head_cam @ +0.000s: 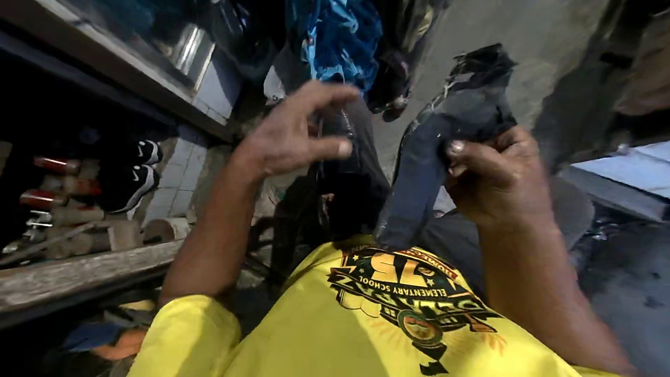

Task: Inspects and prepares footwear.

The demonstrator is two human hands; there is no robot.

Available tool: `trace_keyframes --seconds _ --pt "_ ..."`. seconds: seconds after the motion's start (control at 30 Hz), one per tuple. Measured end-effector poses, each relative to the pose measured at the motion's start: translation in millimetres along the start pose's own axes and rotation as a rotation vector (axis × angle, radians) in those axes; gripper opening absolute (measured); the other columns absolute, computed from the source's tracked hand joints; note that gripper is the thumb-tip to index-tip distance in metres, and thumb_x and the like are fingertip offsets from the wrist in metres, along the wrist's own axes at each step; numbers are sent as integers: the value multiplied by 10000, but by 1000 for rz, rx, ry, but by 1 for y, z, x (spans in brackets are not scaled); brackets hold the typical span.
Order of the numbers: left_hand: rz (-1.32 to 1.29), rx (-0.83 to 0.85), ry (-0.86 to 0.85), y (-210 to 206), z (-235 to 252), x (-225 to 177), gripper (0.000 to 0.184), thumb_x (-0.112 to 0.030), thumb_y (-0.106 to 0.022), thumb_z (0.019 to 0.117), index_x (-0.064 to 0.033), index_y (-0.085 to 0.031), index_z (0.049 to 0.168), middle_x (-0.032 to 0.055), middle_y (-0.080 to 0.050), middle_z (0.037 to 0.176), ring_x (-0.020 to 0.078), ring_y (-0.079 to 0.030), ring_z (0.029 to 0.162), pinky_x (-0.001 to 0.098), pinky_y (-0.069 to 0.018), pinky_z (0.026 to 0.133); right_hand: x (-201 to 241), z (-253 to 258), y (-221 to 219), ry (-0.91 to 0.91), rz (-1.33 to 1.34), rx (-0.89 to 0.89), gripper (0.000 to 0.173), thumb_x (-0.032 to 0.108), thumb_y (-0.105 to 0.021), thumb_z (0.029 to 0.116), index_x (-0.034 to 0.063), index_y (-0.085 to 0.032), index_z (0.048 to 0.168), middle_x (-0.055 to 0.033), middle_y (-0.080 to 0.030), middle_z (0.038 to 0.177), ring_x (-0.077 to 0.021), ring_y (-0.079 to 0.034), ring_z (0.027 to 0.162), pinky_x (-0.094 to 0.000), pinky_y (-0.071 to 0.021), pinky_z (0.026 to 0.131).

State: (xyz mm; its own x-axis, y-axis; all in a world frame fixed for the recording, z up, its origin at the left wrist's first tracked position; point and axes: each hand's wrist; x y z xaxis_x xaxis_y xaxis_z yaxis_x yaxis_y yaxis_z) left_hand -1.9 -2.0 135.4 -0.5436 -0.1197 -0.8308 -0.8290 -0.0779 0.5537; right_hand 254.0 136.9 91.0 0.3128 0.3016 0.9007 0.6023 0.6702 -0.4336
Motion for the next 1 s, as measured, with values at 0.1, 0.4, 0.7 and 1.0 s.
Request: trace_keyframes --seconds 0.1,0.4,0.7,1.0 --pt "313 22 145 -30 -30 20 729 -230 -867 794 -174 -563 1455 157 -466 1482 298 -537 1301 485 -523 1027 -15 -2 -18 -45 -11 36 341 10 -662 904 141 -556 1200 15 -706 940 -121 -703 752 -343 -652 651" --pt "261 -334 -87 -68 -56 45 373 18 -630 874 -55 -724 1227 118 -684 1163 200 -658 1086 357 -559 952 -53 -2 -44 342 -1022 445 179 -3 -680 806 44 -731 971 -121 -685 1025 -267 -648 973 -434 -550 844" --pt "197 -393 -98 -81 -58 49 271 -87 -658 966 -49 -724 1226 112 -684 1185 172 -653 1124 326 -542 1004 -45 3 -34 104 -1117 574 179 54 -729 797 117 -767 960 -96 -591 1100 -213 -608 982 -391 -561 806" --pt "276 -432 -174 -93 -97 6 159 -143 -654 944 -21 -734 1007 120 -699 1074 212 -668 1061 389 -571 943 -45 -1 -42 142 -1193 515 261 27 -699 810 77 -753 1060 -159 -593 1235 -264 -667 932 -449 -598 728"
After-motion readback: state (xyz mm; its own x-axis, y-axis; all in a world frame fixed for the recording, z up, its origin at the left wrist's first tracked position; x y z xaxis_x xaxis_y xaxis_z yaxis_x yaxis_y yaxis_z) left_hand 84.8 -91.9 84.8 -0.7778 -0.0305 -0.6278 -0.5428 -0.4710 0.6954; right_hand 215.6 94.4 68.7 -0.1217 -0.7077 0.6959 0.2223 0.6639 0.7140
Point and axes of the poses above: each hand's wrist, its own z-axis towards the middle knuckle, its own y-axis out of the back of the hand, x = y × z
